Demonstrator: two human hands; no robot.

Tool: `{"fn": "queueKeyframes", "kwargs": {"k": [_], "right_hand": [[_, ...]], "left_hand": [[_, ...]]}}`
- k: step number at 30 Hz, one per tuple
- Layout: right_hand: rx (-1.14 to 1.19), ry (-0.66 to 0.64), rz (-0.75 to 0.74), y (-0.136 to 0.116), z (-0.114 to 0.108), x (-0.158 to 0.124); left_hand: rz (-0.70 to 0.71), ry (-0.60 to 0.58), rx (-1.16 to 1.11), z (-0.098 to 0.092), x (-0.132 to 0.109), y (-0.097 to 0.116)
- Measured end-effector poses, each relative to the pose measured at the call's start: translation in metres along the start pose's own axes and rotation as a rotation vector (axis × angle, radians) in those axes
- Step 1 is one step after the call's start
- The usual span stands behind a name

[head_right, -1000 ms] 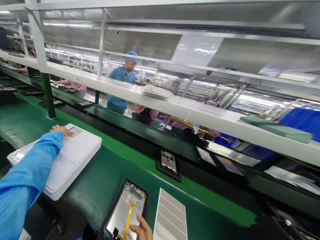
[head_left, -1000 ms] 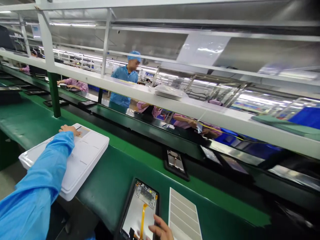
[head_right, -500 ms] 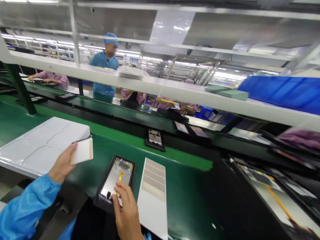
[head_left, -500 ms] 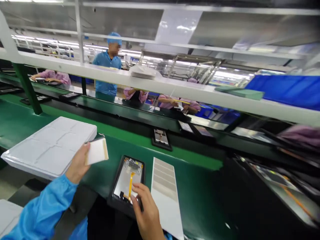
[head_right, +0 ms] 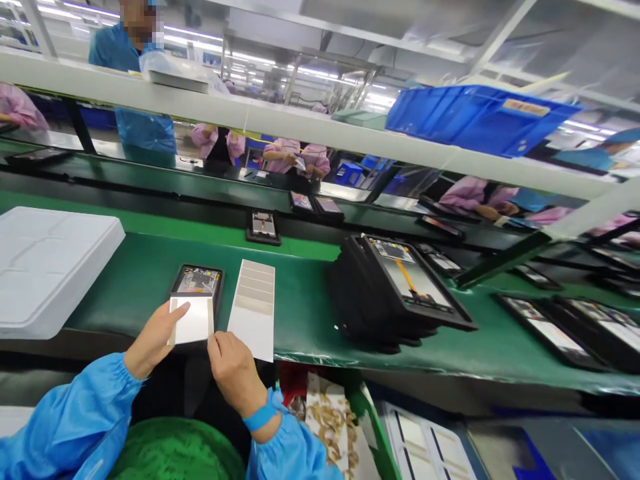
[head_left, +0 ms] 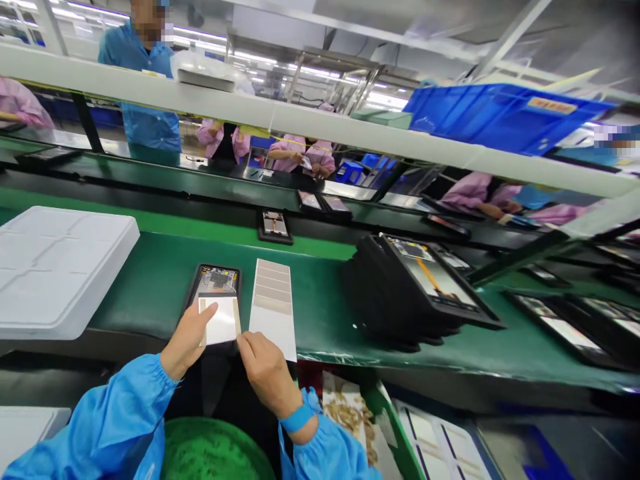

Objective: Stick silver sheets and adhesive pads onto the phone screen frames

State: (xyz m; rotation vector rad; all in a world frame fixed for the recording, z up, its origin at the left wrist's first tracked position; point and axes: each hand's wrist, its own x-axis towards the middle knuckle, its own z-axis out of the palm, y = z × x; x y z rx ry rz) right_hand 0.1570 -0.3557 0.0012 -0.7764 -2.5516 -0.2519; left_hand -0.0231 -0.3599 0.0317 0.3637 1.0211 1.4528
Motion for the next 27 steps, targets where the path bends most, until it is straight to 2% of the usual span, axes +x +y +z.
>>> {"fn": "queueKeyframes", "kwargs": {"k": [3,5,7,10,11,12,14,17,20,23,27], "right_hand": [[-0.054,-0.026,-0.013,-0.001,0.004,-0.005],[0.000,0.013,0.034,0.010,0.006,-0.009],[0.111,0.119,0.239,0.030,0.005,-0.016],[0.210,0.374,0.732,0.066,-0.003,-0.030],[0.215,0.437,0.842,0.072,-0.006,-0.034],[0.225,0.473,0.886,0.074,-0.008,-0.036],[0.301,0.441,0.800,0.062,-0.011,-0.035],[0.429,0.257,0.450,0.021,-0.013,-0.022],[0.379,0.088,0.161,-0.014,-0.018,-0.006],[0.229,0.001,0.030,-0.025,-0.025,0.004],[0.043,-0.031,-0.042,-0.024,-0.028,0.006]], "left_hand": [[0.014,-0.051,0.026,0.004,-0.001,-0.009],[-0.011,-0.125,0.048,0.001,-0.001,-0.012],[-0.085,-0.211,0.062,-0.005,-0.001,-0.012],[-0.206,-0.260,0.026,-0.014,0.000,-0.011],[-0.232,-0.260,-0.002,-0.016,0.002,-0.012],[-0.253,-0.258,-0.034,-0.016,0.004,-0.013],[-0.292,-0.257,-0.103,-0.014,0.008,-0.018],[-0.311,-0.226,-0.179,-0.005,0.015,-0.029],[-0.251,-0.166,-0.203,0.004,0.016,-0.037],[-0.180,-0.110,-0.192,0.010,0.013,-0.039],[-0.116,-0.052,-0.172,0.017,0.007,-0.039]]}}
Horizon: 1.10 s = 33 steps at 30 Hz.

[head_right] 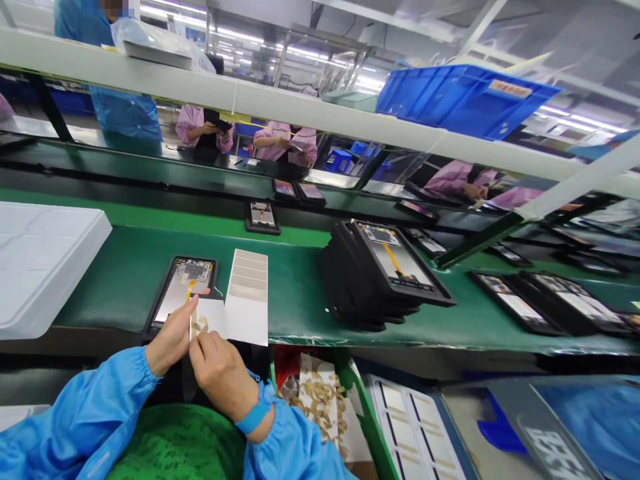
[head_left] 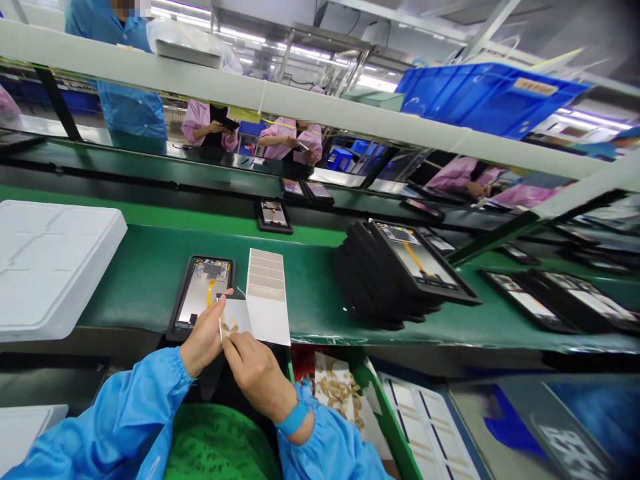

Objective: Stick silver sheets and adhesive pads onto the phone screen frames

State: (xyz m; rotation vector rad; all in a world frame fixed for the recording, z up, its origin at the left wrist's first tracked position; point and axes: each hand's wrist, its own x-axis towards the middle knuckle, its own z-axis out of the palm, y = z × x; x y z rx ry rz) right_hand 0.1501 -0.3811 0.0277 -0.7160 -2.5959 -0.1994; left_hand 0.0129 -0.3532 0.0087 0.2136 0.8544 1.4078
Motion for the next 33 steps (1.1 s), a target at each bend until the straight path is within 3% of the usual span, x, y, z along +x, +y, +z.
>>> {"fn": "queueKeyframes", "kwargs": {"k": [4,6,8,10,12,14,17,20,22,25,28,30,33], "right_hand": [[-0.011,0.037,0.003,-0.001,0.010,-0.002],[0.056,0.079,0.078,0.003,0.016,-0.003],[0.180,0.178,0.282,0.016,0.020,-0.008],[0.307,0.323,0.583,0.034,0.020,-0.024],[0.341,0.449,0.895,0.056,0.019,-0.061],[0.255,0.486,1.152,0.074,0.019,-0.114],[0.149,0.296,1.285,0.089,0.020,-0.196],[0.079,0.088,1.316,0.084,0.018,-0.227],[0.129,0.083,1.245,0.069,0.013,-0.206],[0.437,0.168,0.979,0.038,0.008,-0.140],[0.696,0.120,0.772,0.014,0.009,-0.082],[0.771,0.137,0.759,0.010,0.011,-0.061],[0.901,0.186,0.849,0.016,0.016,-0.049]], "left_hand": [[-0.049,-0.037,-0.017,0.001,-0.002,-0.005],[-0.127,-0.101,-0.027,0.001,-0.003,-0.010],[-0.208,-0.172,-0.048,0.000,-0.006,-0.016],[-0.289,-0.219,-0.072,0.000,-0.009,-0.022],[-0.373,-0.246,-0.084,0.000,-0.013,-0.026],[-0.430,-0.267,-0.091,0.002,-0.016,-0.029],[-0.462,-0.287,-0.113,0.006,-0.018,-0.031],[-0.451,-0.279,-0.126,0.013,-0.017,-0.038],[-0.427,-0.250,-0.114,0.019,-0.017,-0.046],[-0.332,-0.234,-0.078,0.029,-0.021,-0.061],[-0.153,-0.215,-0.003,0.032,-0.025,-0.071],[-0.049,-0.194,0.073,0.024,-0.025,-0.067],[0.105,-0.124,0.276,-0.002,-0.021,-0.043]]}}
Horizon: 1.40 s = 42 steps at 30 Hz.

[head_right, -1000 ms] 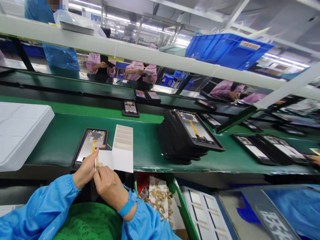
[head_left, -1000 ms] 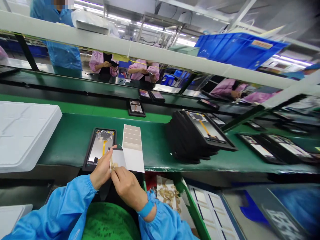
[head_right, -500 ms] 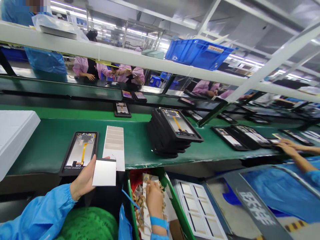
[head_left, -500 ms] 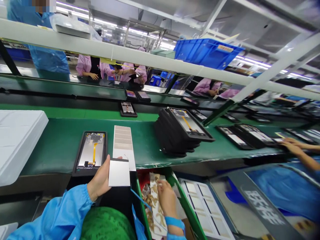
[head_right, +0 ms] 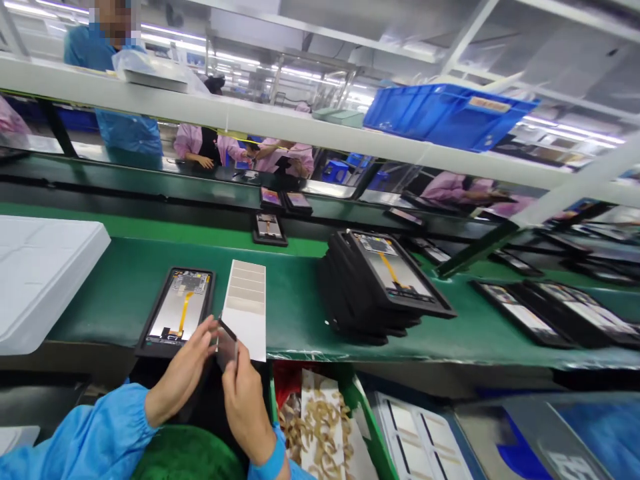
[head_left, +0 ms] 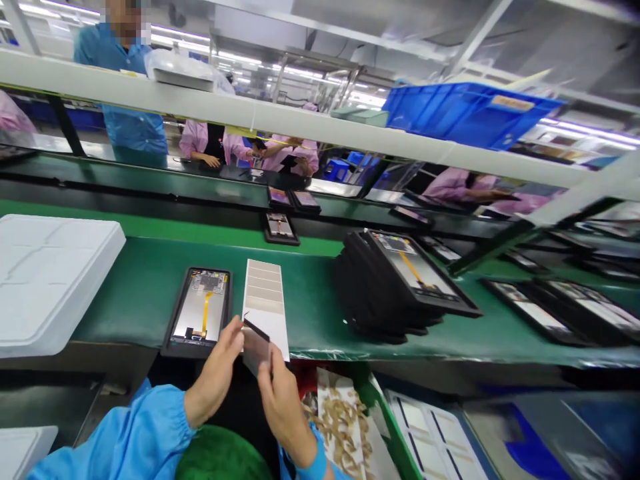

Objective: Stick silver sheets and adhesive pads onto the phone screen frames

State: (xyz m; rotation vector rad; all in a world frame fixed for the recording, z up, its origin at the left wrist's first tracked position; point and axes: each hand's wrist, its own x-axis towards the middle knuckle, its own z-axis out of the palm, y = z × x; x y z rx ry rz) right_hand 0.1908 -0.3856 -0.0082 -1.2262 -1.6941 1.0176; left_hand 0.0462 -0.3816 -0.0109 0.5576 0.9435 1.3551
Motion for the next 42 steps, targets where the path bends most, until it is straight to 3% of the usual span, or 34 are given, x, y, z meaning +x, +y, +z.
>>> {"fn": "queueKeyframes", "kwargs": {"k": [2,5,7,10,14,17,19,23,26,29,33,42], "right_hand": [[0.161,-0.044,0.095,0.002,0.005,0.008],[0.407,-0.186,0.177,0.001,0.026,0.019],[0.425,-0.272,0.162,-0.002,0.044,0.028],[0.210,-0.350,0.081,-0.007,0.064,0.049],[-0.294,-0.333,-0.225,-0.002,0.075,0.095],[-0.571,-0.373,-0.415,0.009,0.084,0.125],[-0.617,-0.376,-0.464,0.017,0.091,0.137],[-0.436,-0.285,-0.396,0.023,0.096,0.156],[-0.303,-0.170,-0.240,0.016,0.088,0.170],[-0.279,-0.169,-0.135,0.009,0.078,0.181],[-0.240,-0.215,-0.072,0.007,0.064,0.182],[-0.001,-0.061,0.086,0.022,0.037,0.158]], "left_hand": [[0.006,0.005,0.143,-0.028,0.002,0.016],[-0.058,-0.085,0.234,-0.070,0.002,0.036],[-0.003,-0.033,0.308,-0.095,0.000,0.043],[0.088,0.153,0.404,-0.126,-0.004,0.051],[0.055,0.321,0.359,-0.161,-0.004,0.070],[0.016,0.337,0.357,-0.182,0.001,0.089],[-0.006,0.285,0.400,-0.192,0.008,0.098],[-0.029,0.121,0.513,-0.195,0.030,0.103],[-0.019,-0.027,0.543,-0.181,0.056,0.099],[0.026,-0.111,0.632,-0.160,0.083,0.096],[0.101,-0.121,0.782,-0.142,0.106,0.091],[0.089,-0.061,0.817,-0.137,0.118,0.085]]}}
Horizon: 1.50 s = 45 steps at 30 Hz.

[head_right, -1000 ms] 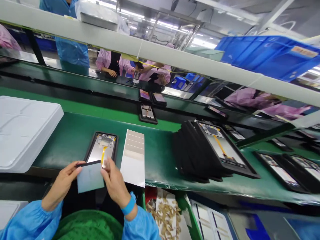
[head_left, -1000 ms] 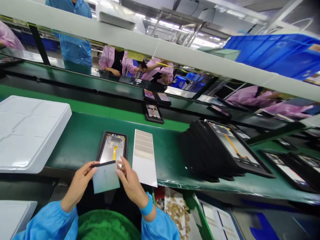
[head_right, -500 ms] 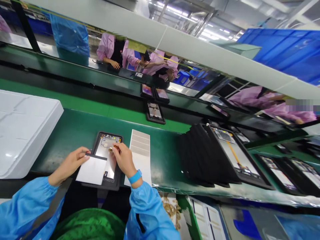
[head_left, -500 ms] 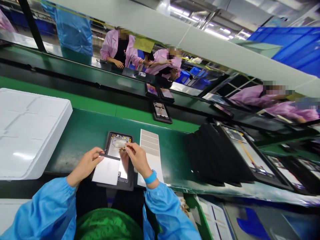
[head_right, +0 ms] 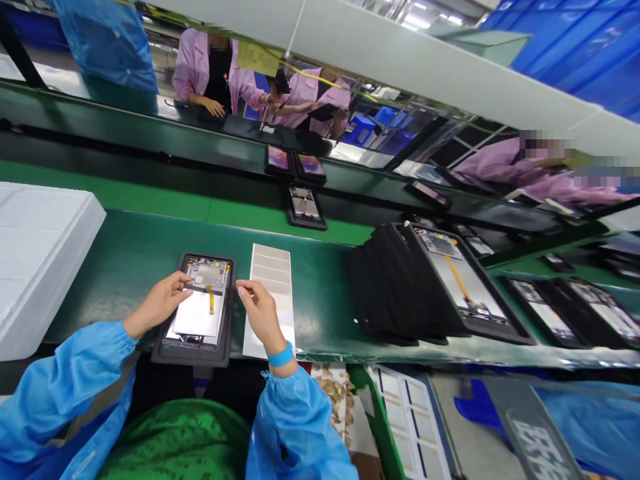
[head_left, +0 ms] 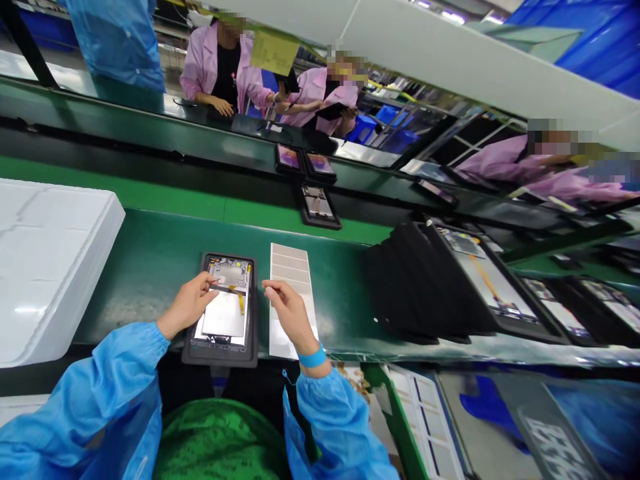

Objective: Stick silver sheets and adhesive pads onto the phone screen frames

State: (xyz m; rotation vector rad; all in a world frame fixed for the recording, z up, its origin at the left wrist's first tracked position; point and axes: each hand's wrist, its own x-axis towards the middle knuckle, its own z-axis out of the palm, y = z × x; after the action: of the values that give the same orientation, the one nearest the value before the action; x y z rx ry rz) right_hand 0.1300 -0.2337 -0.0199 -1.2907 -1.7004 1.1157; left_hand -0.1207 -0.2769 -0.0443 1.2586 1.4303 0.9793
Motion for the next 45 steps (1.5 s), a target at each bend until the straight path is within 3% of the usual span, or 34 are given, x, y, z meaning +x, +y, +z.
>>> {"fn": "queueKeyframes", "kwargs": {"k": [8,25,34,39,45], "right_hand": [[0.031,-0.034,0.019,0.007,0.006,-0.018],[-0.372,-0.202,-0.360,-0.003,0.036,-0.043],[-0.564,-0.197,-0.398,0.000,0.045,-0.046],[-0.659,-0.198,-0.400,-0.004,0.048,-0.048],[-0.672,-0.215,-0.416,-0.004,0.047,-0.046]], "left_hand": [[0.002,0.027,0.057,0.000,0.004,0.000],[0.051,0.072,0.170,0.001,0.006,-0.001],[0.142,0.151,0.580,0.003,0.005,0.006],[0.100,0.146,0.850,0.005,-0.001,0.014],[0.087,0.101,0.851,0.003,0.001,0.016]]}}
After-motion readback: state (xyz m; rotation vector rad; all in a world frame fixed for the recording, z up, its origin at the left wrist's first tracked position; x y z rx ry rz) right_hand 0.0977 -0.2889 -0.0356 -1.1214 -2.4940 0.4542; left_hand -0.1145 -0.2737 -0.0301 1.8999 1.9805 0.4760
